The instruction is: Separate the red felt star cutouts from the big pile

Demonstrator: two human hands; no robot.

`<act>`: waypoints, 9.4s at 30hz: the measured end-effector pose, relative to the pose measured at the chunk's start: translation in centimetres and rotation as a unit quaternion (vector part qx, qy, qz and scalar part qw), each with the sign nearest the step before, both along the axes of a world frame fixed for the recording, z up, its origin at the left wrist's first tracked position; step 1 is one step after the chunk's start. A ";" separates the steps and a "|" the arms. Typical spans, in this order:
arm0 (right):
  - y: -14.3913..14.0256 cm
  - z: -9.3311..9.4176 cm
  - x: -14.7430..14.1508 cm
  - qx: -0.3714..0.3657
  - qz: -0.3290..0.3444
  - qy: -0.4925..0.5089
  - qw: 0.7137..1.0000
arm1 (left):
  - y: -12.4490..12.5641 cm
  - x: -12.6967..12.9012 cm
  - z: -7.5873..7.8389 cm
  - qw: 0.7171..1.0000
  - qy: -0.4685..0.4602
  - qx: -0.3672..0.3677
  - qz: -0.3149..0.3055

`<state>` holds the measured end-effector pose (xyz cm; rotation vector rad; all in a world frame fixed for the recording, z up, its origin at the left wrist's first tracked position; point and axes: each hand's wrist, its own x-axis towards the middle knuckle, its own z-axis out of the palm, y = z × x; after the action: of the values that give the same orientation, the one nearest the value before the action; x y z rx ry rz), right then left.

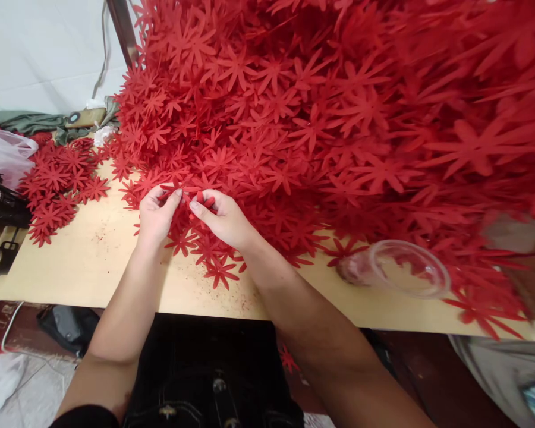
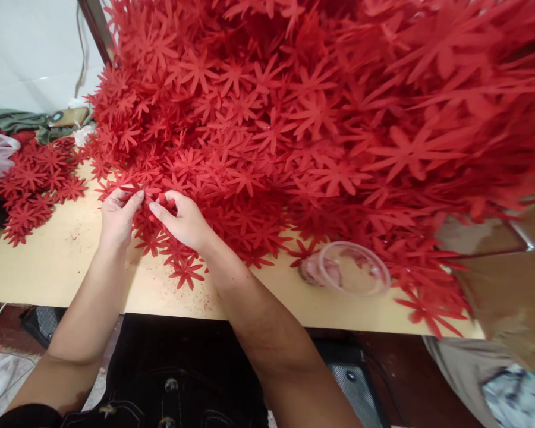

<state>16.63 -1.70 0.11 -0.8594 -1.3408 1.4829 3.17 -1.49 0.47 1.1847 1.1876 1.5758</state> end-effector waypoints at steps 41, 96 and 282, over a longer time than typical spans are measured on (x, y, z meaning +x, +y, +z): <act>0.6 -1.0 0.8 0.102 -0.185 -0.148 0.966 | -0.7 0.9 -0.3 0.995 0.072 -0.010 -0.069; 0.2 0.6 0.5 -0.023 -0.052 0.064 0.996 | 0.1 0.2 -0.3 0.998 -0.038 0.008 0.058; 2.0 -1.8 0.5 0.006 -0.123 0.054 0.991 | 1.8 -1.8 -1.2 0.994 -0.019 0.018 0.102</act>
<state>17.15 0.28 -1.74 -0.8894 -1.1193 1.3097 1.35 0.27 -0.76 1.0770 1.2942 1.7699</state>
